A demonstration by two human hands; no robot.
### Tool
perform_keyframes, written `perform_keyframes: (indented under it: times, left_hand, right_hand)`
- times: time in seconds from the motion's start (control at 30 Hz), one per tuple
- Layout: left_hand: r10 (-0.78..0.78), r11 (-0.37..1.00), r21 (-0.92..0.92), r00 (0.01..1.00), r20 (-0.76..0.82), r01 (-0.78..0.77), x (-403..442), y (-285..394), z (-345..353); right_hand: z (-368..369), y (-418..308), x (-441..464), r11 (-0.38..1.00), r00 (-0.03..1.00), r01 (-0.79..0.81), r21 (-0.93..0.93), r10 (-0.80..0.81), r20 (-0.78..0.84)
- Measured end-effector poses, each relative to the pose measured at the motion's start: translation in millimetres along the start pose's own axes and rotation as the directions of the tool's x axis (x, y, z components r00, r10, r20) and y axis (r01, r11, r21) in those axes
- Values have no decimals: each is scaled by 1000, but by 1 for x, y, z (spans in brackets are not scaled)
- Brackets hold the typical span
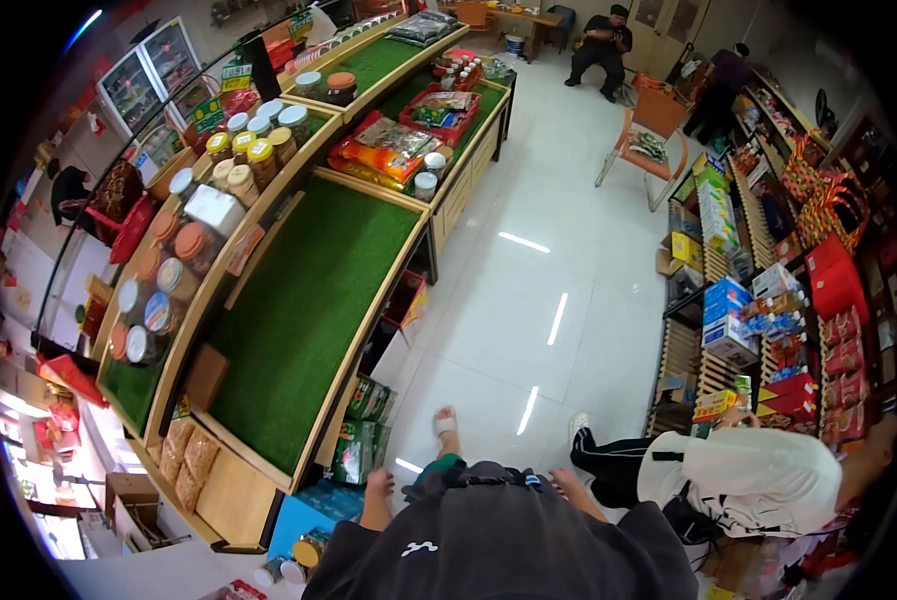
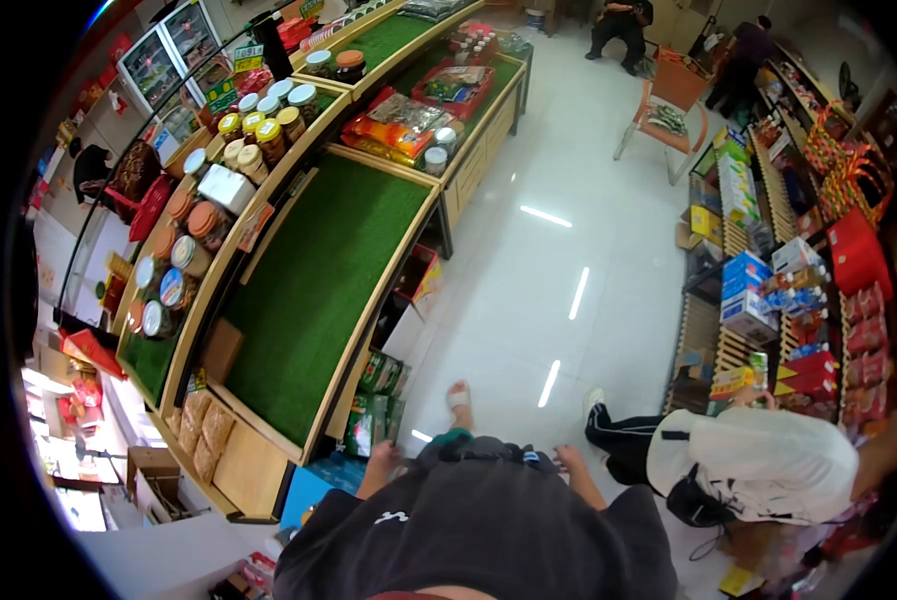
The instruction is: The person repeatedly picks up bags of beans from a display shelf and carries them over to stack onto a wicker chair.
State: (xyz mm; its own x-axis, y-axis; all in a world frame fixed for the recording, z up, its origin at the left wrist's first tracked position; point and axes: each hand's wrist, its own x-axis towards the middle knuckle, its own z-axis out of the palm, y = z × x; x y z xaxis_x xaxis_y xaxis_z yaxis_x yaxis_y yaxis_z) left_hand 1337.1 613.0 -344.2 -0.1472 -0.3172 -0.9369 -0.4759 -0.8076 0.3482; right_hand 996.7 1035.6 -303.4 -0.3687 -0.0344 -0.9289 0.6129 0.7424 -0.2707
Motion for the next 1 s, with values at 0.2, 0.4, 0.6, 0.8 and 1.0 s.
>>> perform_keyframes:
  times: [0.2, 0.4, 0.6, 0.8, 1.0]
  left_hand:
    - [164, 984, -58, 984, -72, -169, 22, 168, 53]
    - [396, 917, -39, 918, 2, -396, 10, 293, 93]
    - [201, 929, 310, 979, 30, -200, 28, 340, 121]
    - [123, 839, 537, 992, -35, -85, 54, 387, 164]
    - [198, 579, 775, 966, 167, -253, 105, 473, 281]
  right_hand:
    - [7, -180, -18, 901, 961, 276, 336, -271, -63]
    - [10, -239, 1, 945, 973, 232, 229, -223, -66]
    - [4, -242, 48, 968, 995, -96, 231, 98, 5]
    - [-31, -319, 120, 969, 976, -209, 133, 200, 81]
    - [-94, -492, 209, 925, 952, 305, 227, -303, -46]
